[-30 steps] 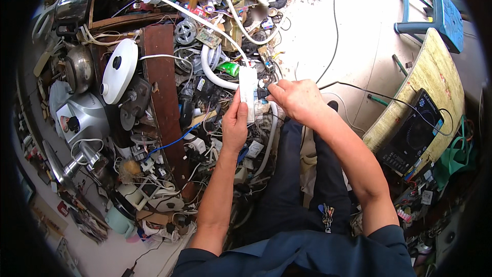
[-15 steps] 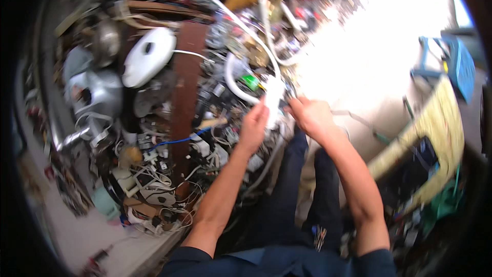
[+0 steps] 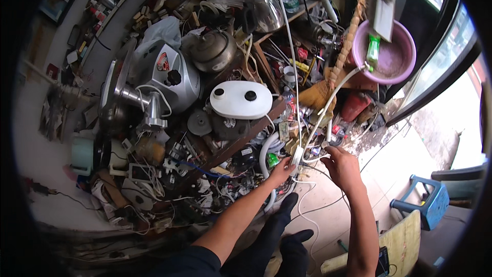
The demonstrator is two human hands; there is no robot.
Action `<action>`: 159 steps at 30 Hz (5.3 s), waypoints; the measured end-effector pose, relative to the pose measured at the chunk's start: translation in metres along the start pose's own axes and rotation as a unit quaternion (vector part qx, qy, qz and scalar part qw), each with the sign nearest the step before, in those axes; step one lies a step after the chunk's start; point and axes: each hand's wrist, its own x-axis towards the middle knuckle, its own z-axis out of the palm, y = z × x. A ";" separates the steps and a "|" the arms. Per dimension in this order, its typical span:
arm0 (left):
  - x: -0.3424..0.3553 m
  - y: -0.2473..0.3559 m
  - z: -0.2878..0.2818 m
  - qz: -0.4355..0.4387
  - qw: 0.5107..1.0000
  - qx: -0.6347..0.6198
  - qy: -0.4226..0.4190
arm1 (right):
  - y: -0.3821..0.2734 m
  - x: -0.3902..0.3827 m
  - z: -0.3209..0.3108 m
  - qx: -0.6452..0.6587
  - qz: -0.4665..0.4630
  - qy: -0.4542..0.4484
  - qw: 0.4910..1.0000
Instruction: The person plugs in a power strip, places a kettle on a Haier induction cooktop, and repeatedly presses control buttons to cycle through settings. The person then removes the kettle, flips the cooktop over, and opens the casing to expose the internal fan and circuit board.
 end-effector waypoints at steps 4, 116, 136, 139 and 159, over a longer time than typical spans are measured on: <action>0.021 -0.024 0.001 0.018 1.000 -0.011 -0.006 | -0.040 0.085 -0.012 0.035 -0.039 -0.005 0.999; 0.200 0.510 -0.217 0.115 0.964 -0.145 0.191 | -0.180 0.168 -0.217 0.168 0.044 -0.015 0.985; 0.190 0.502 -0.226 0.203 0.965 -0.100 0.131 | -0.197 0.386 -0.222 -0.032 -0.134 0.048 0.989; 0.187 0.501 -0.228 0.201 0.964 -0.118 0.127 | -0.214 0.404 -0.218 -0.108 -0.093 0.018 0.990; 0.189 0.493 -0.231 0.189 0.968 -0.105 0.130 | -0.246 0.475 -0.213 -0.296 -0.061 -0.111 0.947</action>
